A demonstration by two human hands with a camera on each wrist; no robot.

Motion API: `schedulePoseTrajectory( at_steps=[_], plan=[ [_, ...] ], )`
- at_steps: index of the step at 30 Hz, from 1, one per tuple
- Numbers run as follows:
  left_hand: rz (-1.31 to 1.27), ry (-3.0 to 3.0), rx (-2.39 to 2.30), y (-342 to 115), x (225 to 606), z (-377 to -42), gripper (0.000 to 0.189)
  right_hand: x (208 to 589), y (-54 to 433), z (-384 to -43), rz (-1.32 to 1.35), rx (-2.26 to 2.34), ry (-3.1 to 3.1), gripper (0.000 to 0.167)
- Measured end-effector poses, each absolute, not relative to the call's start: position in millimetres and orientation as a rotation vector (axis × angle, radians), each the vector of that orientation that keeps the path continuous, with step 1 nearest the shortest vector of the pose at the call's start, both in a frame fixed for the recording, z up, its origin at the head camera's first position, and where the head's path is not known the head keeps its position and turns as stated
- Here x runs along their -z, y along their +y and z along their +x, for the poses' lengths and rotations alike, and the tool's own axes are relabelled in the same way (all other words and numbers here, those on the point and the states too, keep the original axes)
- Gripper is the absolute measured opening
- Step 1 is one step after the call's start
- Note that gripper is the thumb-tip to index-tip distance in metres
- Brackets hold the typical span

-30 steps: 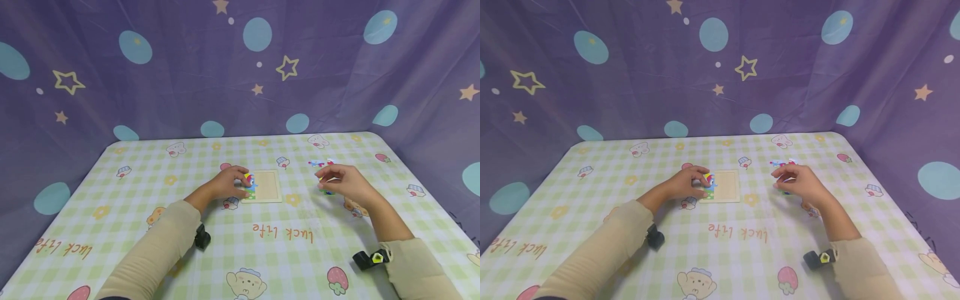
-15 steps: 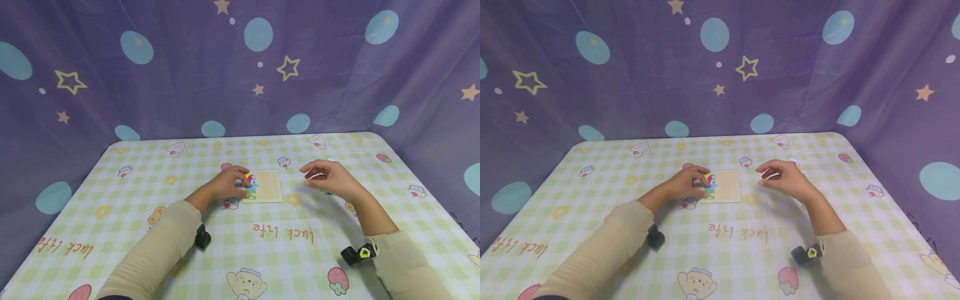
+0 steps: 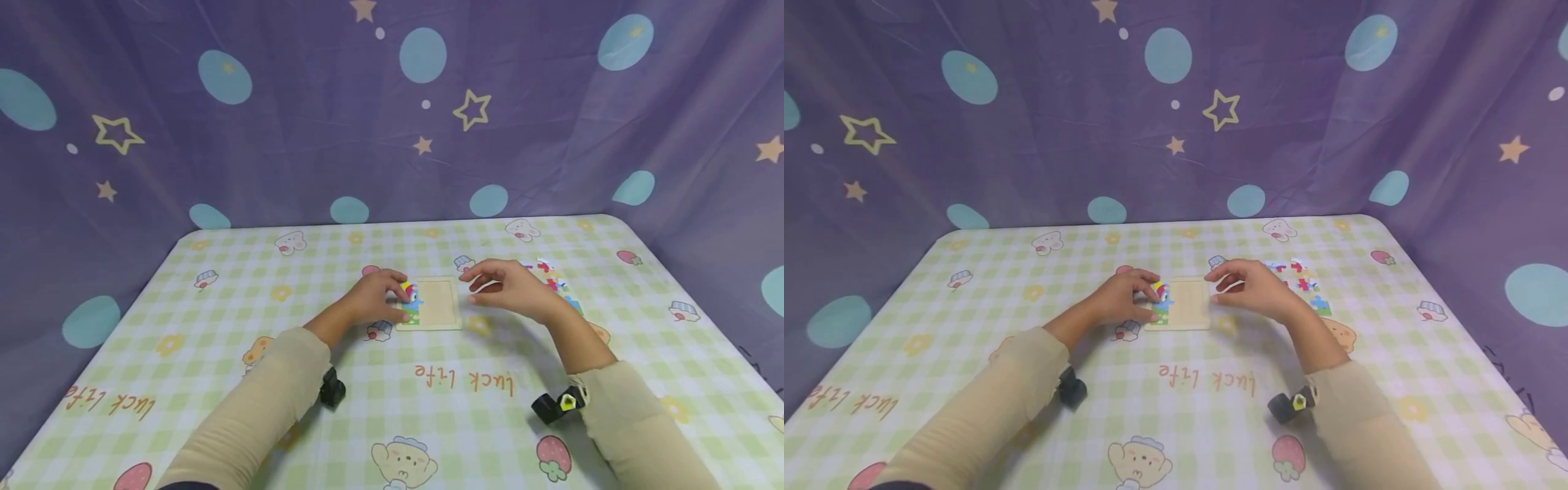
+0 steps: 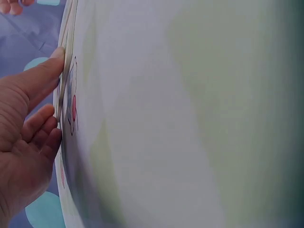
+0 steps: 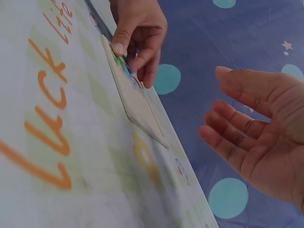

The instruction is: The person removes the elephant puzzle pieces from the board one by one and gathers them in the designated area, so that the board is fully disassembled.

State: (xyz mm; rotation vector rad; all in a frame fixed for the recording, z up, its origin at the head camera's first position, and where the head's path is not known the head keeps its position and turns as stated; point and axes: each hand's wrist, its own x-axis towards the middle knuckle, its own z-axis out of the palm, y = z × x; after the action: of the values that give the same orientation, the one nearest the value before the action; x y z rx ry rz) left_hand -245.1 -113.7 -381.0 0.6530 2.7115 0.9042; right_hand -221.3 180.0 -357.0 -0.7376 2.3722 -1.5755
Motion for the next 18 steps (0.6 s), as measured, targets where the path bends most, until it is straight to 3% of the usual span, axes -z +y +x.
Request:
schedulePoseTrajectory(
  at_steps=[7, 18],
  plan=[
    [0.626, 2.804, -0.815, -113.7, 381.1, -243.8, 0.039, 358.6, 162.5, -229.3, -0.815, 1.548, 2.343, 0.033],
    [0.609, 2.822, -0.817, -115.9, 384.2, -248.3, 0.042, 360.8, 132.3, -248.9, -0.800, 1.466, 2.313, 0.035]
  ],
)
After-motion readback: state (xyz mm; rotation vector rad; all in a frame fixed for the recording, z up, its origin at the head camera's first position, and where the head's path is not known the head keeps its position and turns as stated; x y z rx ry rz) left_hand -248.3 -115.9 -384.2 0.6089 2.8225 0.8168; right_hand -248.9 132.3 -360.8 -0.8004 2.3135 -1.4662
